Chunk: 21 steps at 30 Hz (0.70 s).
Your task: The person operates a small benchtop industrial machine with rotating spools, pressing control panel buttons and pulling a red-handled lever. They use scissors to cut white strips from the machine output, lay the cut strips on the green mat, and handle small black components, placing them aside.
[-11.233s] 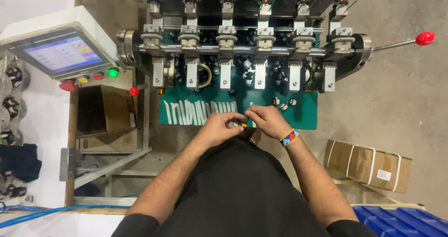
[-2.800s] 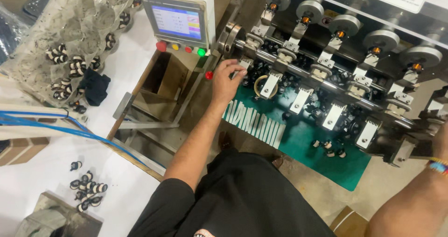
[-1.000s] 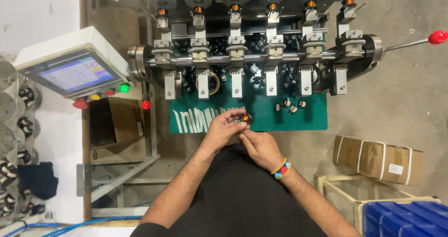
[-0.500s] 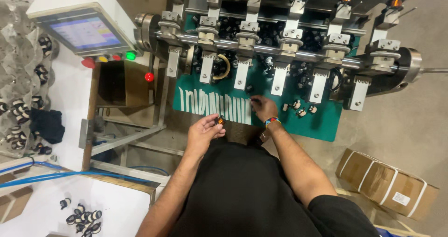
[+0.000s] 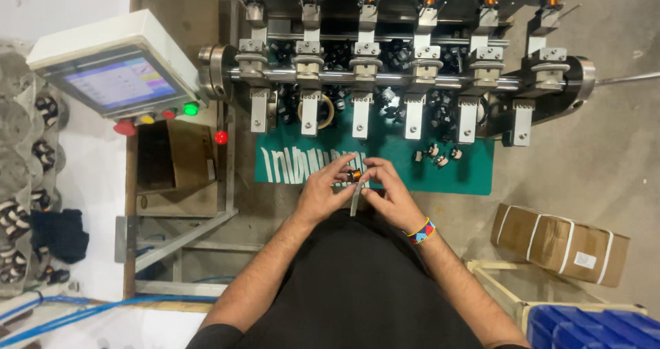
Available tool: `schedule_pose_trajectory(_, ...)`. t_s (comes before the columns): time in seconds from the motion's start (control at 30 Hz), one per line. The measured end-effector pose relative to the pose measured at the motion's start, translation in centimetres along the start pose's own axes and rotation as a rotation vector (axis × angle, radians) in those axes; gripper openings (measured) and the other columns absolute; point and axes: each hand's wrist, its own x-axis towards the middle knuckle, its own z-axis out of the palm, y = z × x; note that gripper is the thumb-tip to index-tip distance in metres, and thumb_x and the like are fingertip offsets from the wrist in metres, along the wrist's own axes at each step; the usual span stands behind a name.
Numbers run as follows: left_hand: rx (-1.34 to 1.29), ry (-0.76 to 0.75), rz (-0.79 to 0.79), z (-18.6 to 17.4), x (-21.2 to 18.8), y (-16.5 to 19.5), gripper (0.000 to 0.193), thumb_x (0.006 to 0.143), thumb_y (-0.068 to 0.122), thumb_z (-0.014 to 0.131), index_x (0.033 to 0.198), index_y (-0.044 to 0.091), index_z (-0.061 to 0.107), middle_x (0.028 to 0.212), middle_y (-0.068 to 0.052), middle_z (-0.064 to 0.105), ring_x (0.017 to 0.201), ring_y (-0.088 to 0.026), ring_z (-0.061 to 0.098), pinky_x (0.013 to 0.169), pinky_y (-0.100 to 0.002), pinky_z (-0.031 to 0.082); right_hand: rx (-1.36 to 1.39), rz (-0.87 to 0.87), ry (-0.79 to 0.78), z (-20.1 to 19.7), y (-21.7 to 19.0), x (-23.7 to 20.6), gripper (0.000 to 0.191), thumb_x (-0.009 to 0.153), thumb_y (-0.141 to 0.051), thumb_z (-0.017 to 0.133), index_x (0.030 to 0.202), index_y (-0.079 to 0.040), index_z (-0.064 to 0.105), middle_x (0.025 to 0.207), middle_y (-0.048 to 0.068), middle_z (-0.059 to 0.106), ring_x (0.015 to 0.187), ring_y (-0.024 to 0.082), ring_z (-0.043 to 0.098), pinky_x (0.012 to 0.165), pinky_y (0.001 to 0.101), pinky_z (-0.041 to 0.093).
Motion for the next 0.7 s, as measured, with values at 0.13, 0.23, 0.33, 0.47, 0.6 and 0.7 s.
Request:
schedule_pose_trajectory(0.13, 0.072, -0.139, 0.385, -0.8, 1.9, 2.0, 0.056, 0.086, 0.006, 0.077, 0.138, 0.005, 0.06, 0.133, -0.015, 0.067, 0.119, -0.032, 0.068, 0.099, -0.037, 0.056, -0.193, -0.062, 0.212, 0.1, -0.8, 0.3, 0.024, 0.098, -0.01, 0.065, 0.119, -0.004, 0.055, 0.142, 0.015, 0.051, 0.127, 0.027, 0.057, 0.103, 0.0369, 0.051)
schedule_pose_trajectory(0.23, 0.159, -0.293, 0.404, -1.1, 2.6, 2.0, 0.042, 0.086, 0.008, 0.077, 0.128, 0.008, 0.068, 0.123, -0.013, 0.07, 0.11, -0.031, 0.07, 0.092, -0.036, 0.057, -0.184, 0.045, 0.255, 0.4, -0.8, -1.0, 0.026, 0.096, -0.012, 0.063, 0.12, -0.004, 0.056, 0.14, 0.016, 0.052, 0.123, 0.025, 0.06, 0.095, 0.034, 0.056)
schedule_pose_trajectory(0.33, 0.099, -0.303, 0.45, -1.2, 2.8, 1.4, 0.039, 0.086, 0.009, 0.077, 0.123, 0.005, 0.067, 0.121, -0.014, 0.07, 0.112, -0.033, 0.069, 0.093, -0.037, 0.057, -0.151, 0.125, 0.334, 1.8, -0.7, -2.9, 0.036, 0.097, -0.016, 0.063, 0.129, -0.004, 0.055, 0.13, 0.014, 0.058, 0.118, 0.021, 0.063, 0.089, 0.0331, 0.058)
schedule_pose_trajectory(0.47, 0.032, -0.228, 0.314, -1.3, 3.1, 0.2, 0.038, 0.084, 0.009, 0.081, 0.12, 0.004, 0.07, 0.112, -0.012, 0.074, 0.101, -0.025, 0.073, 0.087, -0.033, 0.059, 0.215, 0.455, 0.274, 3.9, -0.4, -5.6, 0.027, 0.102, -0.025, 0.067, 0.114, -0.001, 0.069, 0.084, 0.002, 0.064, 0.076, 0.012, 0.058, 0.067, 0.0285, 0.051)
schedule_pose_trajectory(0.6, -0.332, -0.252, -0.095, -2.2, 3.6, -0.4, 0.039, 0.083, 0.008, 0.081, 0.121, 0.002, 0.072, 0.106, -0.01, 0.075, 0.092, -0.013, 0.072, 0.081, -0.028, 0.06, 0.439, 0.454, 0.279, 4.9, -0.9, -6.9, 0.025, 0.103, -0.026, 0.063, 0.104, -0.002, 0.067, 0.086, -0.001, 0.069, 0.078, 0.009, 0.063, 0.069, 0.0248, 0.051)
schedule_pose_trajectory(0.7, -0.304, -0.271, -0.082, -3.6, 3.8, 0.4, 0.038, 0.084, 0.008, 0.081, 0.12, 0.001, 0.072, 0.104, -0.011, 0.074, 0.09, -0.014, 0.07, 0.079, -0.028, 0.059, 0.081, 0.278, 0.385, 4.9, -2.0, -6.1, 0.027, 0.102, -0.027, 0.06, 0.107, -0.003, 0.071, 0.094, -0.003, 0.071, 0.082, 0.007, 0.062, 0.071, 0.0231, 0.051)
